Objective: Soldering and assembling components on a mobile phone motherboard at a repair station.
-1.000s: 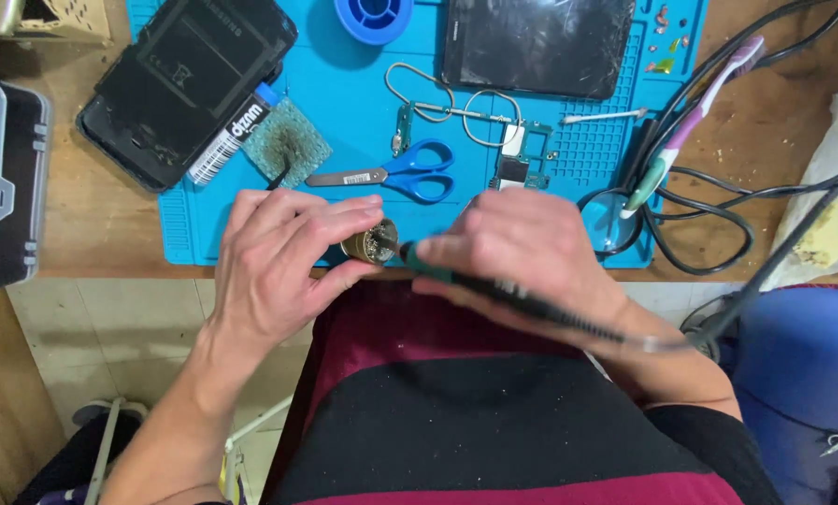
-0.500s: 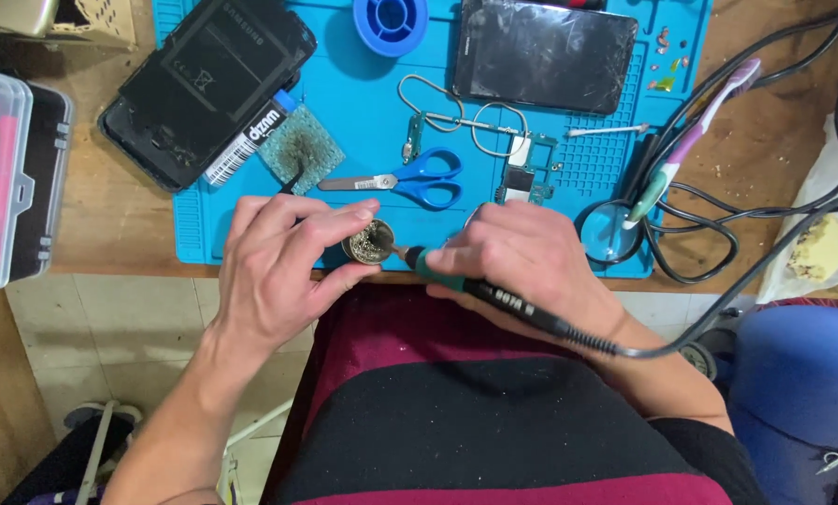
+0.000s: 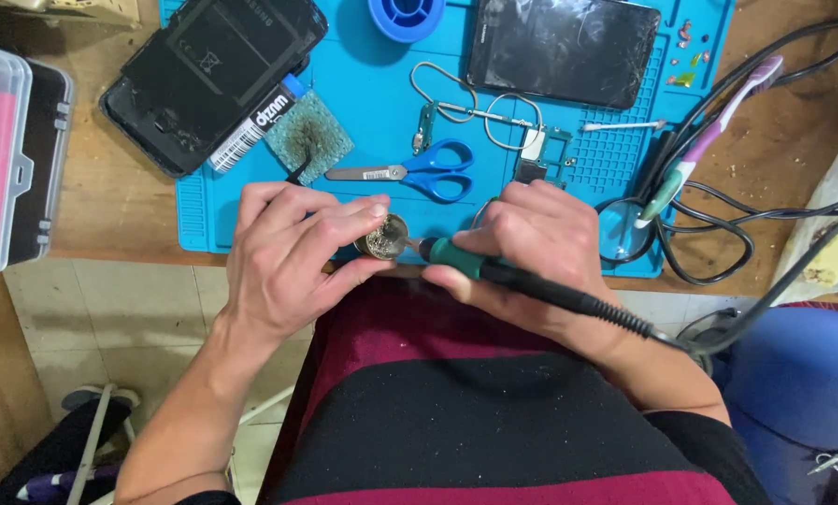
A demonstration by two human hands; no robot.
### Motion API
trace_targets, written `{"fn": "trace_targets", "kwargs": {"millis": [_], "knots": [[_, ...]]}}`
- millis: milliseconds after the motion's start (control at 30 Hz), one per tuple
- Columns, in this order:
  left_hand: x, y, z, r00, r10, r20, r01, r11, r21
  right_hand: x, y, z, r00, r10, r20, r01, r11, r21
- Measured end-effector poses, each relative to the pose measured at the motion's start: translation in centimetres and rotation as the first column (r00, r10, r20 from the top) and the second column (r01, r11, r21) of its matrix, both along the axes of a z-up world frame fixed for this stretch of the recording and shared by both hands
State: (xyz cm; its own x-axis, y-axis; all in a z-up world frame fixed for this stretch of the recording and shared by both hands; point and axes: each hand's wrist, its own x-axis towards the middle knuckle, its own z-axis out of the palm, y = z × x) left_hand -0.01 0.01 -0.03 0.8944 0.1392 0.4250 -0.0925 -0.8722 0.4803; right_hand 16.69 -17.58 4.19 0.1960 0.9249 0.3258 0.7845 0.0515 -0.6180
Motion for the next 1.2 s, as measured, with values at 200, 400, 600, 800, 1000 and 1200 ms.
{"fn": "trace_targets", "kwargs": {"millis": [200,400,600,800,1000,1200], "knots": [[0.1,0.0,0.0,1.000,-0.007,0.002,0.007,1.000,0.002,0.1,0.1,1.0,0.993,0.056,-0.101,-0.057,0.998,-0.004],[0.2,0.0,0.3,1.000,0.005,0.010,-0.005,1.000,0.011,0.0,0.0,0.5,0.994,-0.015,-0.105,0.014,1.000,-0.009],[0.4,-0.1,0.5,1.000,-0.001,0.012,0.001,1.000,0.020,-0.1,-0.2,0.4,0.997,-0.032,-0.069,0.031,0.999,-0.025],[0.3,-0.2,0.4,0.999,0.033,-0.006,-0.033,0.999,0.023,-0.2,-0.8,-0.5,0.982,-0.098,-0.164,0.100,0.995,0.000],[0.1,-0.2,0.1,0.998,0.067,0.021,-0.068,0.997,0.048,-0.3,-3.6,-1.6,0.878,-0.188,-0.440,0.224,0.974,0.030],[-0.6,0.4,0.1,0.982,0.177,0.067,-0.181,0.981,0.063,0.4,-5.2,-1.0,0.711,-0.146,-0.688,0.376,0.906,0.196]]}}
